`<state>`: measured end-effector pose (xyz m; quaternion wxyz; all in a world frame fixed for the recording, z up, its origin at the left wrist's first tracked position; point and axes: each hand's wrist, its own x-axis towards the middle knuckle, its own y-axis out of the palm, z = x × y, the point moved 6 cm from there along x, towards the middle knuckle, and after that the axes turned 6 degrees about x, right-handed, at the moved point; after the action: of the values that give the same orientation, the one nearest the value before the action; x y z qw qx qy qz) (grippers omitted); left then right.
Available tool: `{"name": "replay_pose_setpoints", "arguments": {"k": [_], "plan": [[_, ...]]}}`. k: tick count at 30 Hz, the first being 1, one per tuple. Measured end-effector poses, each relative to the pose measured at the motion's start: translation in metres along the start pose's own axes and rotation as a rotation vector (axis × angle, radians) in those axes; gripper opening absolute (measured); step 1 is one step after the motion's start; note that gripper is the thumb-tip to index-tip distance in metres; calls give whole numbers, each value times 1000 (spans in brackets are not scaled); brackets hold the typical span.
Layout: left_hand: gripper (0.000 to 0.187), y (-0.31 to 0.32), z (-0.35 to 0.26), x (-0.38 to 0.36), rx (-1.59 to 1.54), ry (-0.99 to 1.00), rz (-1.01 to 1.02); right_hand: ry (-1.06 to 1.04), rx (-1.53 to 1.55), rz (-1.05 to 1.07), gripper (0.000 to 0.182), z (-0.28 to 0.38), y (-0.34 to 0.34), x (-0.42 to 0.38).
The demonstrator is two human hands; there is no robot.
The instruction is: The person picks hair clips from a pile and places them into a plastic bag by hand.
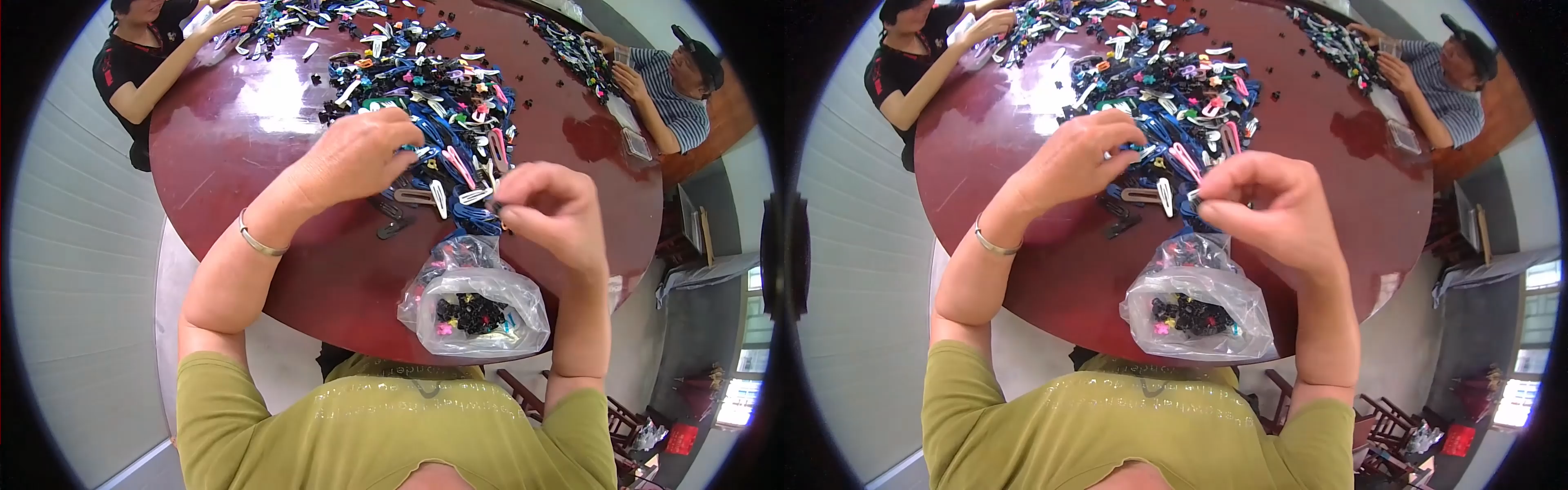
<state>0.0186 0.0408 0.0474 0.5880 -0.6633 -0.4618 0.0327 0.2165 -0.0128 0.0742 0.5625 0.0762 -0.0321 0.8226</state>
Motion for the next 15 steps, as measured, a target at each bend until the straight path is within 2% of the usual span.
{"name": "replay_pose_setpoints", "arguments": {"k": [3, 4, 5, 7, 9, 10, 11, 13, 15], "plan": [[19, 7, -25, -1, -78, 175, -44, -161, 126, 317, 18, 26, 6, -17], [19, 9, -35, -3, -63, 232, -61, -195, 46, 427, 19, 33, 10, -20], [19, 11, -44, -4, -49, 290, -76, -185, -5, 486, 19, 37, 17, -24], [15, 18, -47, -5, 37, 277, 31, -140, -154, 501, 18, 37, 23, -25], [13, 26, -42, -7, 108, 242, 152, -149, -276, 371, 14, 28, 14, -18], [12, 25, -41, -7, 108, 233, 143, -229, -362, 248, 11, 22, 8, -13], [11, 25, -39, -7, 108, 224, 135, -78, -353, 83, 9, 11, 2, -11], [9, 22, -36, -7, 107, 209, 116, -129, -487, 6, 9, -4, -1, 0], [9, 20, -35, -7, 90, 212, 125, -144, -563, 78, 10, -20, 3, 4]]}}
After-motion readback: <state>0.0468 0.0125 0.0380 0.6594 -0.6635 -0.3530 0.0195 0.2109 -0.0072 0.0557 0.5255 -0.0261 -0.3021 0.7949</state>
